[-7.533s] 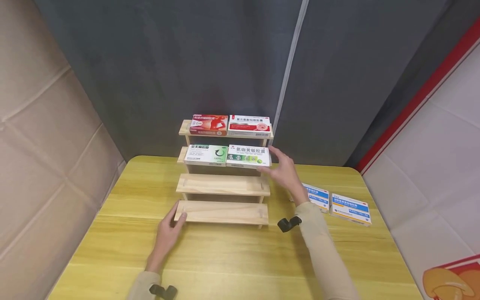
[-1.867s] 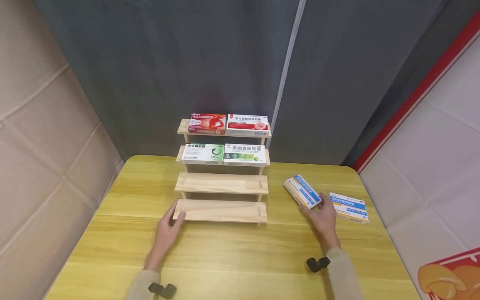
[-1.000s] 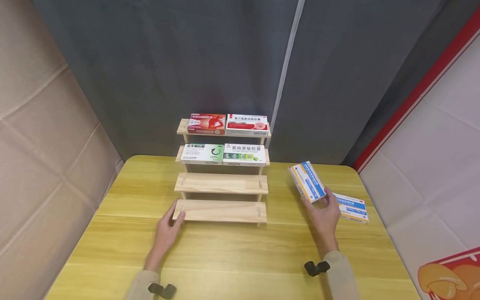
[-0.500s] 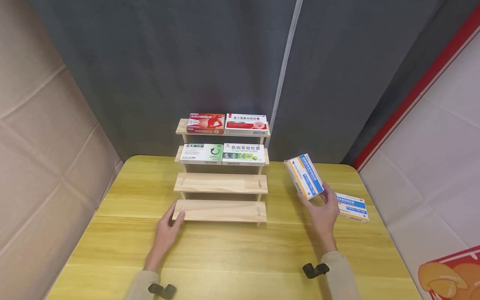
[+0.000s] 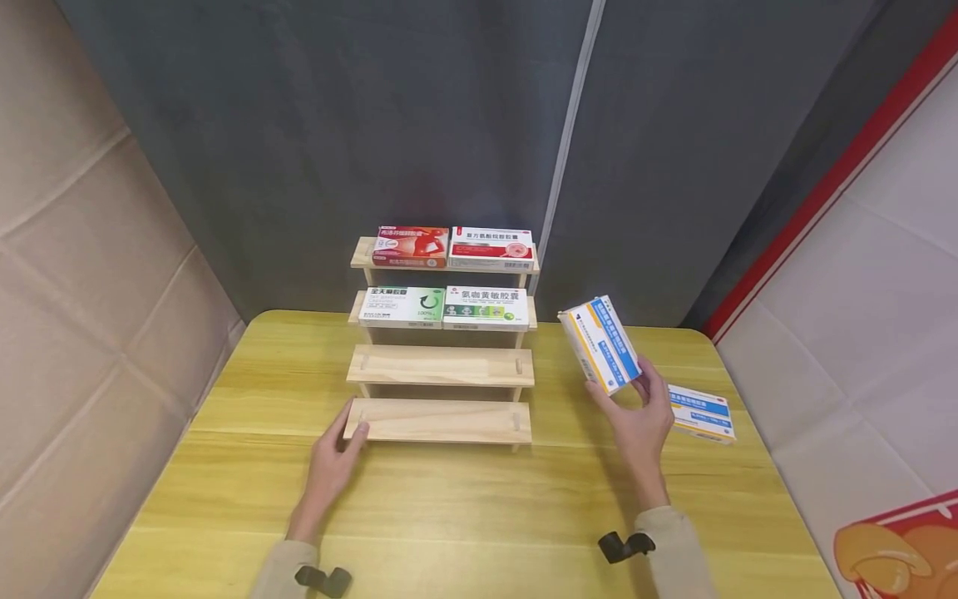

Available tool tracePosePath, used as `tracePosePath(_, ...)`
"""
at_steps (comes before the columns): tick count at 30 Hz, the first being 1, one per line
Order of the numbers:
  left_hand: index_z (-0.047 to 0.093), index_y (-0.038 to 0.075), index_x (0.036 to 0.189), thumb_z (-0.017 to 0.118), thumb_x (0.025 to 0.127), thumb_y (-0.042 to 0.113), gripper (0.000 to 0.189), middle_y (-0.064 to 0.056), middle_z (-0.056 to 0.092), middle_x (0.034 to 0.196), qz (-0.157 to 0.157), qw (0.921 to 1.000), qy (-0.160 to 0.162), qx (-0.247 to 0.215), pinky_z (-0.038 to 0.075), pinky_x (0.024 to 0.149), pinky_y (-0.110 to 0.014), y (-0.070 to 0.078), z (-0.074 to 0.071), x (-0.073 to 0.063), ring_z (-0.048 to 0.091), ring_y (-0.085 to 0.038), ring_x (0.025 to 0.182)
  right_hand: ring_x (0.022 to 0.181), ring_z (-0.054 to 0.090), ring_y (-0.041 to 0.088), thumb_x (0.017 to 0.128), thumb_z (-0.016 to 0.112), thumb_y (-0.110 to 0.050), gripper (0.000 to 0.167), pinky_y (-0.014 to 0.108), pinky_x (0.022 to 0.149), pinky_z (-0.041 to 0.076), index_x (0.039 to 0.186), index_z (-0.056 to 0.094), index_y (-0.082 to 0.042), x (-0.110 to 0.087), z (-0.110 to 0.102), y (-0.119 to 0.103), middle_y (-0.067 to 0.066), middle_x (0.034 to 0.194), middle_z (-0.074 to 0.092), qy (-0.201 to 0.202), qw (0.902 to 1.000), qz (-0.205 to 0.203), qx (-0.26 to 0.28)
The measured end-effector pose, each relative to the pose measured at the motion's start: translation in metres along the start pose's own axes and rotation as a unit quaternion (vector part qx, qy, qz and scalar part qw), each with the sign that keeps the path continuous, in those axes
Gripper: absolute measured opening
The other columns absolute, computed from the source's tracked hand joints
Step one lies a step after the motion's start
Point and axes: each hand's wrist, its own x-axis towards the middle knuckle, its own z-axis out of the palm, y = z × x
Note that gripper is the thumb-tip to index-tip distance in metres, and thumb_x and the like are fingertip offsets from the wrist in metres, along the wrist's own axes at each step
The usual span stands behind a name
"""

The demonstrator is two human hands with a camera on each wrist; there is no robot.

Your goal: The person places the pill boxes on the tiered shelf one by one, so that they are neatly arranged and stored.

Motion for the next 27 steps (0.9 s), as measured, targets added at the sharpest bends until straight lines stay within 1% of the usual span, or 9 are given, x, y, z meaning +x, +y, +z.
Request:
tracePosePath(4,0.039,0.018,0.157,0.059,0.103,0.041,0.062,-0.013,0.044,0.158,0.000,1.0000,-0.003,0.001,0.033,0.122,-0.053,0.001,0.000,0.000,0.041,-0.039,0.146,0.116,0.059,-0.001,0.074,0.091,-0.006,0.079,0.011,0.105,0.048,0.144,0.055,-0.013,-0.002,0.001,-0.006,0.006,0.138,0.060,0.002,0.9998,-0.004,0.019)
tracePosePath(7,0.038,0.017,0.157,0.058,0.103,0.041,0.062,-0.013,0.043,0.158,0.000,1.0000,-0.006,-0.001,0.032,0.123,-0.052,0.001,-0.001,-0.001,0.040,-0.038,0.146,0.116,0.059,-0.003,0.074,0.090,-0.003,0.079,0.012,0.106,0.047,0.144,0.055,-0.012,-0.004,0.002,-0.014,0.005,0.138,0.059,0.004,0.9997,-0.011,0.023)
tracePosePath(10,0.038,0.017,0.157,0.058,0.103,0.041,0.062,-0.012,0.043,0.159,0.000,1.0000,-0.004,-0.003,0.032,0.123,-0.051,0.001,-0.001,-0.001,0.040,-0.037,0.147,0.115,0.058,-0.004,0.073,0.089,0.001,0.078,0.013,0.108,0.046,0.143,0.055,-0.007,-0.009,0.003,-0.029,0.010,0.139,0.059,0.006,0.9996,-0.019,0.021)
tracePosePath(13,0.039,0.016,0.157,0.058,0.103,0.039,0.062,-0.013,0.044,0.158,0.005,1.0000,-0.001,0.000,0.033,0.122,-0.052,0.000,-0.001,0.000,0.041,-0.037,0.146,0.114,0.058,-0.005,0.073,0.087,0.006,0.076,0.013,0.108,0.046,0.141,0.055,0.000,-0.014,0.004,-0.048,0.016,0.138,0.059,0.008,0.9989,-0.031,0.035)
tracePosePath(16,0.039,0.016,0.157,0.059,0.103,0.039,0.062,-0.013,0.045,0.157,0.006,1.0000,0.003,0.002,0.033,0.122,-0.052,-0.001,0.000,0.000,0.042,-0.037,0.145,0.113,0.059,-0.004,0.071,0.085,0.011,0.075,0.012,0.107,0.047,0.139,0.055,0.005,-0.019,0.006,-0.060,0.017,0.135,0.059,0.014,0.9974,-0.049,0.052)
tracePosePath(18,0.040,0.017,0.157,0.060,0.103,0.039,0.062,-0.013,0.045,0.157,0.003,1.0000,0.005,0.004,0.033,0.122,-0.053,-0.001,0.000,-0.001,0.042,-0.038,0.145,0.113,0.059,-0.002,0.070,0.084,0.014,0.075,0.012,0.106,0.047,0.139,0.055,0.006,-0.021,0.007,-0.063,0.016,0.134,0.059,0.017,0.9958,-0.062,0.065)
tracePosePath(22,0.039,0.018,0.157,0.059,0.103,0.041,0.062,-0.013,0.045,0.157,-0.003,1.0000,0.000,0.003,0.032,0.123,-0.053,0.000,-0.001,-0.001,0.041,-0.038,0.146,0.115,0.060,0.002,0.066,0.083,0.020,0.079,0.013,0.106,0.048,0.138,0.055,0.008,-0.019,0.012,-0.051,0.015,0.134,0.059,0.018,0.9909,-0.096,0.092)
tracePosePath(25,0.039,0.019,0.157,0.058,0.103,0.042,0.062,-0.012,0.044,0.158,-0.002,1.0000,-0.005,0.000,0.032,0.123,-0.052,0.000,-0.001,-0.001,0.041,-0.037,0.146,0.116,0.059,0.004,0.064,0.082,0.023,0.080,0.015,0.106,0.049,0.137,0.054,0.010,-0.022,0.015,-0.056,0.018,0.134,0.059,0.012,0.9871,-0.119,0.107)
tracePosePath(27,0.038,0.018,0.157,0.058,0.103,0.042,0.062,-0.012,0.044,0.158,0.001,1.0000,-0.006,-0.001,0.033,0.123,-0.052,0.000,-0.001,-0.001,0.041,-0.037,0.146,0.116,0.060,0.006,0.062,0.081,0.024,0.079,0.015,0.106,0.049,0.136,0.055,0.013,-0.025,0.017,-0.065,0.020,0.133,0.059,0.008,0.9842,-0.136,0.113)
